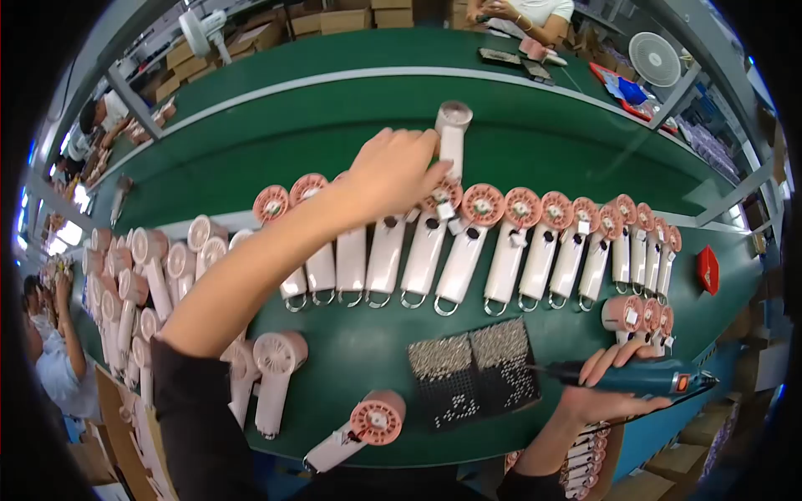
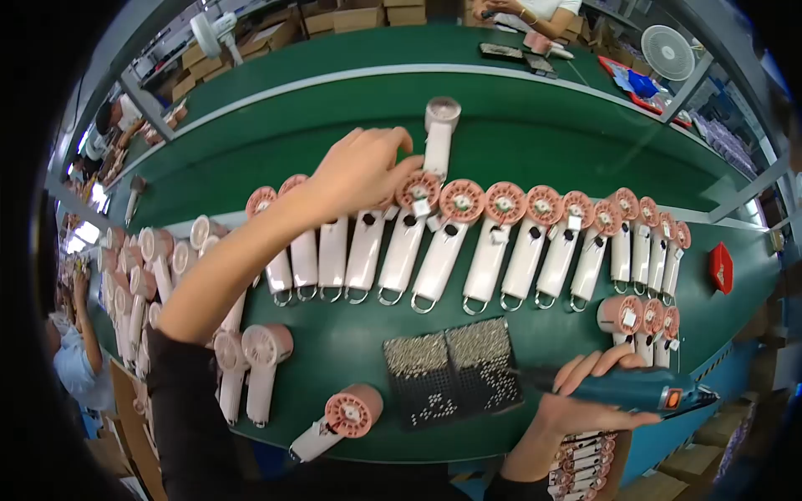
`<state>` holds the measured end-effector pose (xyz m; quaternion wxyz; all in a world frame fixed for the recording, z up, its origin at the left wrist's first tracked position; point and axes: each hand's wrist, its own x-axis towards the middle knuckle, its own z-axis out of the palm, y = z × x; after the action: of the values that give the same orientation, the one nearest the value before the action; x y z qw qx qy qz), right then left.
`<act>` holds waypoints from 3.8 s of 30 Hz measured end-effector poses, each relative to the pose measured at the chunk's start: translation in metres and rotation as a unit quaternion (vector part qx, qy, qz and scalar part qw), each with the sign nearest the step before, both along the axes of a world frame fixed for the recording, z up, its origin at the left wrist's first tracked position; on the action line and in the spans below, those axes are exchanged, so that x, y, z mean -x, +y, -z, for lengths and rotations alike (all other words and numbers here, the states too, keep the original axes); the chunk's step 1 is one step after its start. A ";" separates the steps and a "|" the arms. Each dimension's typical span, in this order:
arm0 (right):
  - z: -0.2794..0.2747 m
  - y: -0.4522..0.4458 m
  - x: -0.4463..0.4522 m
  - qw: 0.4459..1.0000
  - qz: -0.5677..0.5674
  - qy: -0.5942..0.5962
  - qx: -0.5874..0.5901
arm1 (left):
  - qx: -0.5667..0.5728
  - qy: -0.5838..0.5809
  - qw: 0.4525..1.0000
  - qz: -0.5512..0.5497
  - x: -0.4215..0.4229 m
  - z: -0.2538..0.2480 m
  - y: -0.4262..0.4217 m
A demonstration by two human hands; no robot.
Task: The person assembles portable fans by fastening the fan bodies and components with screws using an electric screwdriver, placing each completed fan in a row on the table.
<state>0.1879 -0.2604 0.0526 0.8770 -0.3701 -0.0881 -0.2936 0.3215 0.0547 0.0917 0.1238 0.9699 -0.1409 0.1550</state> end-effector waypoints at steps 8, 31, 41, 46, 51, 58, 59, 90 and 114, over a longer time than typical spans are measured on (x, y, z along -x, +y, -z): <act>0.006 -0.011 0.000 0.998 -0.042 0.012 -0.055 | -0.025 0.275 0.946 -0.170 -0.179 0.081 -0.031; -0.012 0.000 0.043 0.996 -0.073 -0.058 -0.003 | 0.012 0.136 0.980 -0.143 0.299 0.006 -0.006; -0.029 0.079 0.078 0.986 -0.141 -0.085 0.027 | -0.012 0.059 0.966 -0.250 0.333 0.057 -0.012; -0.024 0.083 0.082 0.968 -0.222 -0.113 0.028 | 0.113 -0.039 0.984 -0.133 0.338 0.045 -0.014; -0.029 0.091 0.087 0.959 -0.254 -0.122 0.016 | 0.175 -0.007 0.984 0.037 0.305 0.032 -0.046; -0.031 0.071 0.071 0.966 -0.228 -0.125 0.009 | 0.095 -0.024 0.988 0.117 0.271 0.040 -0.052; -0.032 0.070 0.066 0.968 -0.210 -0.133 0.026 | 0.095 -0.023 0.989 0.114 0.264 0.042 -0.051; -0.020 0.087 0.038 0.923 -0.281 -0.101 0.243 | 0.257 0.012 0.963 -0.083 0.333 0.054 -0.014; -0.005 0.099 0.037 0.916 -0.302 -0.067 0.254 | 0.189 0.147 0.964 -0.118 0.367 0.089 -0.036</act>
<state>0.1507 -0.1612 0.0571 0.7923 -0.5158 -0.3260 -0.0063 -0.0451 0.0188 0.0030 0.3048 0.9508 0.0262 0.0483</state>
